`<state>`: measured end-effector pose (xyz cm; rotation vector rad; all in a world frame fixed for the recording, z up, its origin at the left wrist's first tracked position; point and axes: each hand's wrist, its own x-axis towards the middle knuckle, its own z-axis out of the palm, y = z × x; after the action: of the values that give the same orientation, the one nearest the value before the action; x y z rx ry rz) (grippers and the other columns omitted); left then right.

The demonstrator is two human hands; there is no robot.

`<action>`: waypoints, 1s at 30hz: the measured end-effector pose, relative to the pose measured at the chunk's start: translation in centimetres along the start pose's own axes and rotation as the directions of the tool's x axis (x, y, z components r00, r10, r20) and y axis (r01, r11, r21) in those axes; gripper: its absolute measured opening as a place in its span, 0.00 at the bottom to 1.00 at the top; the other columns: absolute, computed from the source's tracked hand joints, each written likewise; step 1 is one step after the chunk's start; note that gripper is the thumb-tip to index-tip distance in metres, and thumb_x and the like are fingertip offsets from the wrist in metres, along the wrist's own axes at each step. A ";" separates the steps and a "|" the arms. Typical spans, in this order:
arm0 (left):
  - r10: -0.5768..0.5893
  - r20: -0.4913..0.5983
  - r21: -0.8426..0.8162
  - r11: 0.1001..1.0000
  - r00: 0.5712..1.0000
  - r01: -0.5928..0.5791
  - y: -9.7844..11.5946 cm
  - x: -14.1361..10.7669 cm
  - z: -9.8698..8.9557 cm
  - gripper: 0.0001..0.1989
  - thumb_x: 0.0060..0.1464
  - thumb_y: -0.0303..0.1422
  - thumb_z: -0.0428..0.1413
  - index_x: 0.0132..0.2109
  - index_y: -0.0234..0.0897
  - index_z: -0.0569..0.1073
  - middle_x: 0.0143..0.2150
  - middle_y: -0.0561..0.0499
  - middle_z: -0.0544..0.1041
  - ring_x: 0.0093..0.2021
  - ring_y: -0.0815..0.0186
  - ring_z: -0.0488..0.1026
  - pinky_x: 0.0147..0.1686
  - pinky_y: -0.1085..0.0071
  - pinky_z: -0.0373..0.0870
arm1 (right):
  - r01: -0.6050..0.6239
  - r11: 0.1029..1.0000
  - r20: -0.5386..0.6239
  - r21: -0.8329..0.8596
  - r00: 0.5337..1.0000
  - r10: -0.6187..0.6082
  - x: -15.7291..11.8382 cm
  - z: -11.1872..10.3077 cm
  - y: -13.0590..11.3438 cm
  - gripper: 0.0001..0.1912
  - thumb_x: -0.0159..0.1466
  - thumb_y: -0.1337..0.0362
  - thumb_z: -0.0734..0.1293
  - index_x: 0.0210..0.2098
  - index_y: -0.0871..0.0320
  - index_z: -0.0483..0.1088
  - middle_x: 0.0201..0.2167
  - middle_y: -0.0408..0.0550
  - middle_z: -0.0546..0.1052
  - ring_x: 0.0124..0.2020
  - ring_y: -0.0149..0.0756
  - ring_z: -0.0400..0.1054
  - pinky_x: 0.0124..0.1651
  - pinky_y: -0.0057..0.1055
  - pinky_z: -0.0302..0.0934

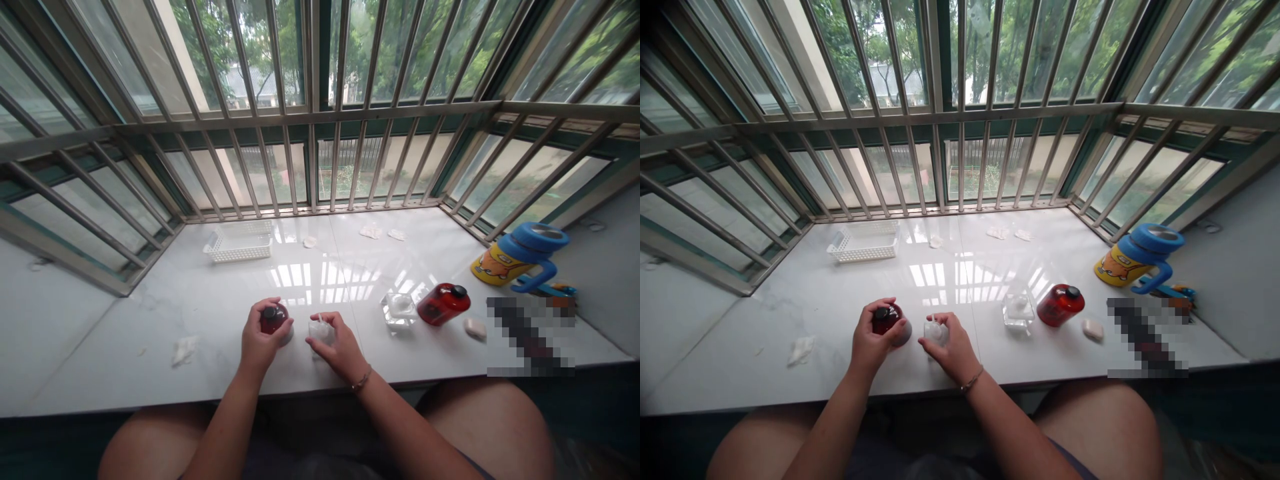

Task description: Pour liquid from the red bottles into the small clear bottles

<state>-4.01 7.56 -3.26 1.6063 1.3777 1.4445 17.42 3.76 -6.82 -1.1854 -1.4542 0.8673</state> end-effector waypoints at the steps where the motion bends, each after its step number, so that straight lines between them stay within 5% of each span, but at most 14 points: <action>1: 0.002 0.001 0.001 1.000 1.000 -0.002 0.0 0.0 0.0 0.20 0.53 0.41 0.70 0.49 0.43 0.73 0.58 0.43 0.80 0.60 0.51 0.79 0.62 0.50 0.74 | 0.028 0.999 0.014 -0.023 1.000 -0.028 0.1 0.0 -0.1 0.15 0.63 0.55 0.77 0.45 0.51 0.72 0.53 0.51 0.81 0.55 0.48 0.77 0.60 0.48 0.71; 8: -0.031 0.008 -0.024 0.999 0.999 0.031 -0.2 -0.1 0.0 0.22 0.52 0.40 0.71 0.50 0.43 0.71 0.59 0.42 0.80 0.60 0.51 0.79 0.63 0.49 0.74 | -0.006 0.999 -0.025 -0.033 1.000 0.005 0.2 -0.1 -0.4 0.19 0.62 0.57 0.77 0.50 0.50 0.72 0.52 0.49 0.81 0.53 0.46 0.77 0.59 0.46 0.73; 13: -0.020 -0.029 -0.116 0.993 0.999 0.016 -0.4 -0.1 0.4 0.28 0.51 0.37 0.73 0.49 0.44 0.63 0.57 0.43 0.81 0.58 0.53 0.81 0.60 0.50 0.77 | 0.056 0.996 0.030 -0.073 0.998 -0.054 0.3 -0.2 -0.5 0.11 0.63 0.58 0.76 0.43 0.50 0.75 0.50 0.50 0.81 0.53 0.48 0.76 0.60 0.47 0.71; 17: -0.041 -0.013 -0.059 0.997 0.999 0.040 0.0 -0.1 0.1 0.30 0.52 0.39 0.72 0.56 0.44 0.68 0.59 0.43 0.80 0.58 0.52 0.80 0.61 0.49 0.77 | -0.040 0.998 -0.007 -0.057 0.999 0.039 0.2 -0.2 -0.4 0.21 0.62 0.58 0.77 0.52 0.51 0.73 0.49 0.48 0.80 0.45 0.43 0.78 0.50 0.42 0.75; 22: -0.019 0.047 0.002 1.000 0.999 0.019 0.1 0.0 -0.3 0.24 0.54 0.40 0.71 0.54 0.44 0.74 0.60 0.44 0.79 0.62 0.51 0.77 0.67 0.48 0.71 | 0.030 0.998 0.026 -0.057 0.999 -0.029 0.2 -0.2 -0.1 0.15 0.63 0.58 0.76 0.48 0.50 0.75 0.50 0.48 0.80 0.53 0.47 0.76 0.60 0.46 0.70; 26: -0.022 -0.027 -0.132 0.991 0.999 0.018 -0.5 -0.1 0.2 0.28 0.50 0.35 0.73 0.51 0.45 0.66 0.57 0.45 0.80 0.59 0.54 0.80 0.62 0.51 0.75 | -0.013 1.000 -0.005 -0.029 1.000 0.013 0.1 0.0 0.4 0.20 0.62 0.57 0.77 0.51 0.51 0.70 0.52 0.49 0.80 0.53 0.46 0.77 0.58 0.45 0.72; 30: -0.041 -0.011 -0.091 0.995 0.999 0.040 -0.6 -0.1 0.2 0.30 0.51 0.38 0.73 0.57 0.44 0.69 0.59 0.44 0.80 0.59 0.52 0.79 0.63 0.50 0.75 | -0.006 0.999 0.016 -0.037 1.000 0.006 0.0 -0.1 0.3 0.17 0.64 0.58 0.75 0.50 0.50 0.71 0.52 0.49 0.80 0.53 0.46 0.76 0.58 0.46 0.71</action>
<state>-3.97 7.66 -3.88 1.5061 1.3248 1.4742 17.55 3.87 -7.06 -1.2127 -1.4862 0.8595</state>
